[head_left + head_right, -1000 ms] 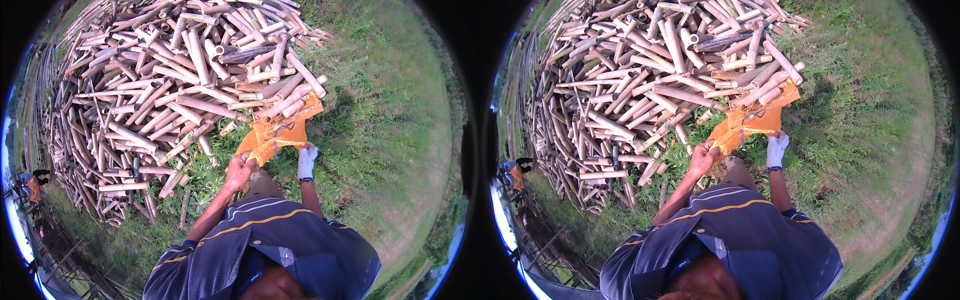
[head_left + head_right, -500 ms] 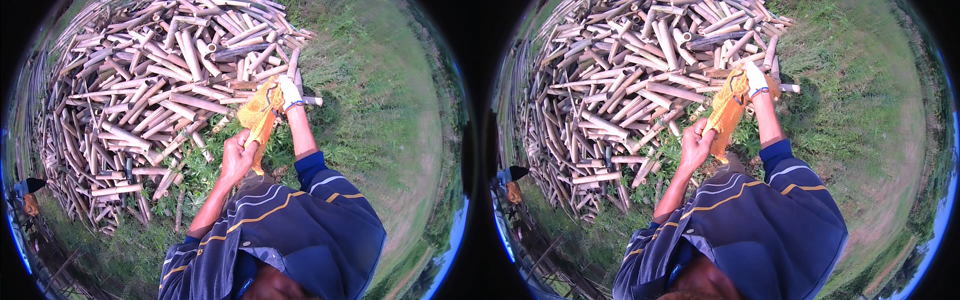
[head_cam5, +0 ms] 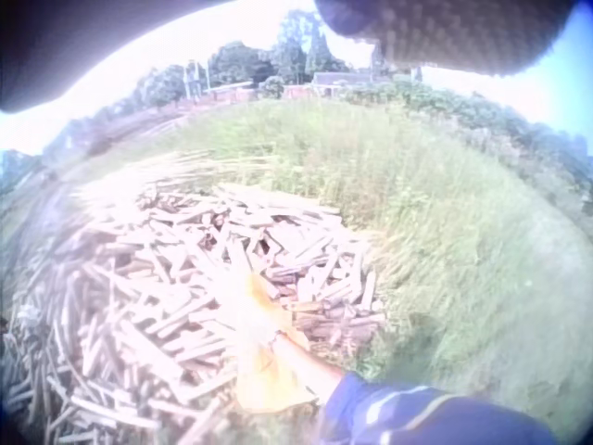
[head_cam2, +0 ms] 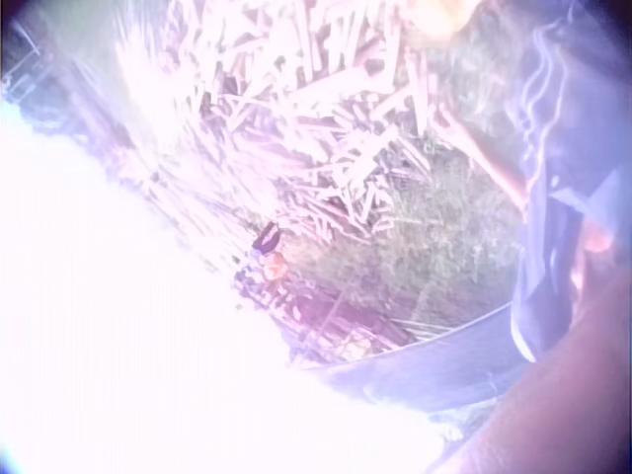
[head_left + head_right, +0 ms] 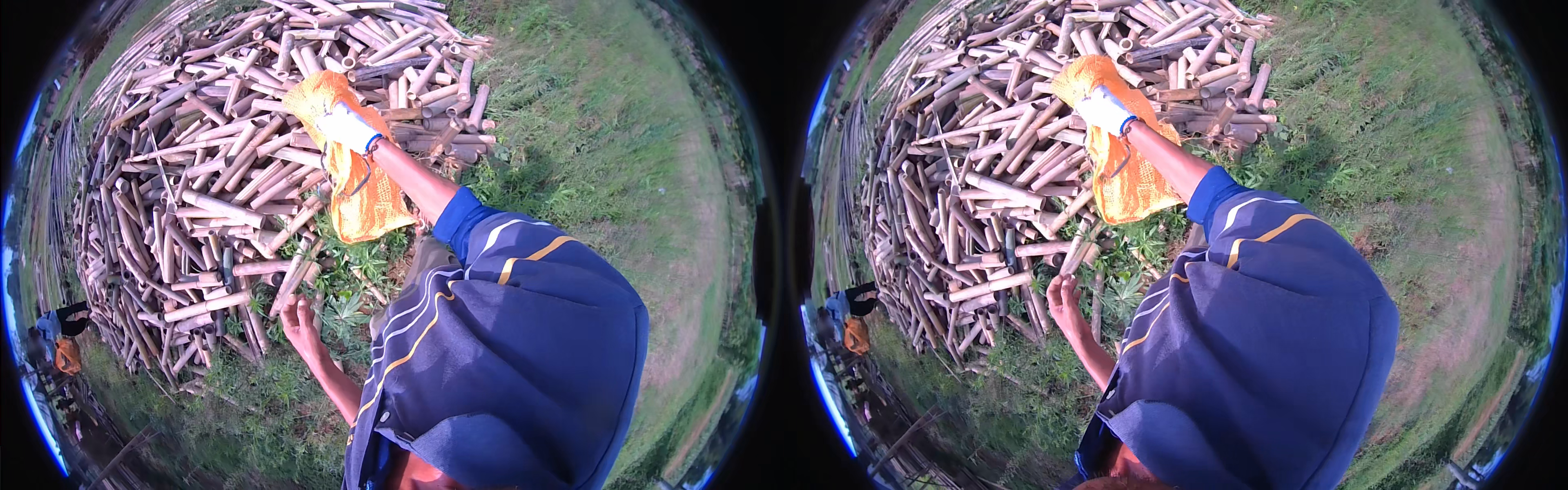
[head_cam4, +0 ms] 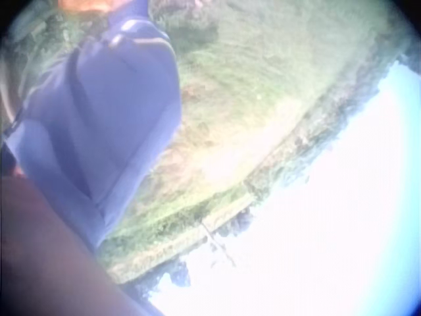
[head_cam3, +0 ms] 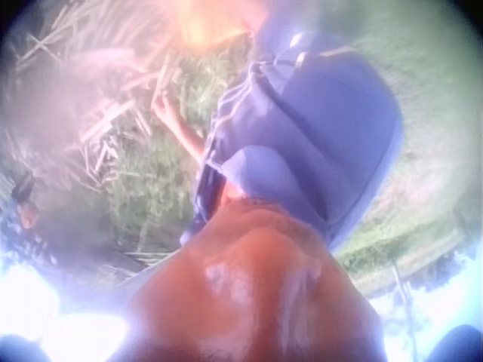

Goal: The person picks up short bamboo pieces from a large pile and places them into an orange mesh bag. They repeatedly gather bamboo, fill the bag, tie it shut, and carry it to a nearby pile before returning to repeat the process.

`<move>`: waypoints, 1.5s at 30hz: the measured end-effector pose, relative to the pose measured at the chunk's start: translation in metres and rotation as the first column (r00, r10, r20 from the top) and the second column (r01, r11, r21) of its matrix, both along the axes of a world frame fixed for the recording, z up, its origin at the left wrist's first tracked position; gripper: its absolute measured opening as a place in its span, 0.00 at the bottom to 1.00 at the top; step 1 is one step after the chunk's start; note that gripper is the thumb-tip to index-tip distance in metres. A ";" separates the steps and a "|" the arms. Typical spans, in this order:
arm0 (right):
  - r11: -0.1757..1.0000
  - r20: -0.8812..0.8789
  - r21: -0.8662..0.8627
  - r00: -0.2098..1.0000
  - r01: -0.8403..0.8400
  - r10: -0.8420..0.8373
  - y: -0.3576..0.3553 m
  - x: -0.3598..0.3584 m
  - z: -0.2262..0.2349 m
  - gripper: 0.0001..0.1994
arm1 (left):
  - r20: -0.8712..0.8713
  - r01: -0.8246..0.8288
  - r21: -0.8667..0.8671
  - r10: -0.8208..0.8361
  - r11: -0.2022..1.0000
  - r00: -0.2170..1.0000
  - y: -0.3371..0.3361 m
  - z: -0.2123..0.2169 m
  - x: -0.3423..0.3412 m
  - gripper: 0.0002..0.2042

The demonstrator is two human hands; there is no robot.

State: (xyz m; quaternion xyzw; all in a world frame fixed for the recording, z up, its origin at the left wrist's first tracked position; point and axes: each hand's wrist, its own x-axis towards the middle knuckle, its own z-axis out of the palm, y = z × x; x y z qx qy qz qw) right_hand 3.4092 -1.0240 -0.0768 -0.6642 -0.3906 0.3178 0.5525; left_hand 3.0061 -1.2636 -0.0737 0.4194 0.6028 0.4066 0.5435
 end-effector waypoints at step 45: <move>0.511 -0.093 -0.023 0.510 -0.860 0.855 -0.172 -0.783 0.003 0.15 | -0.055 -0.864 -0.401 0.950 -0.304 -0.309 -0.504 -0.196 -0.237 0.16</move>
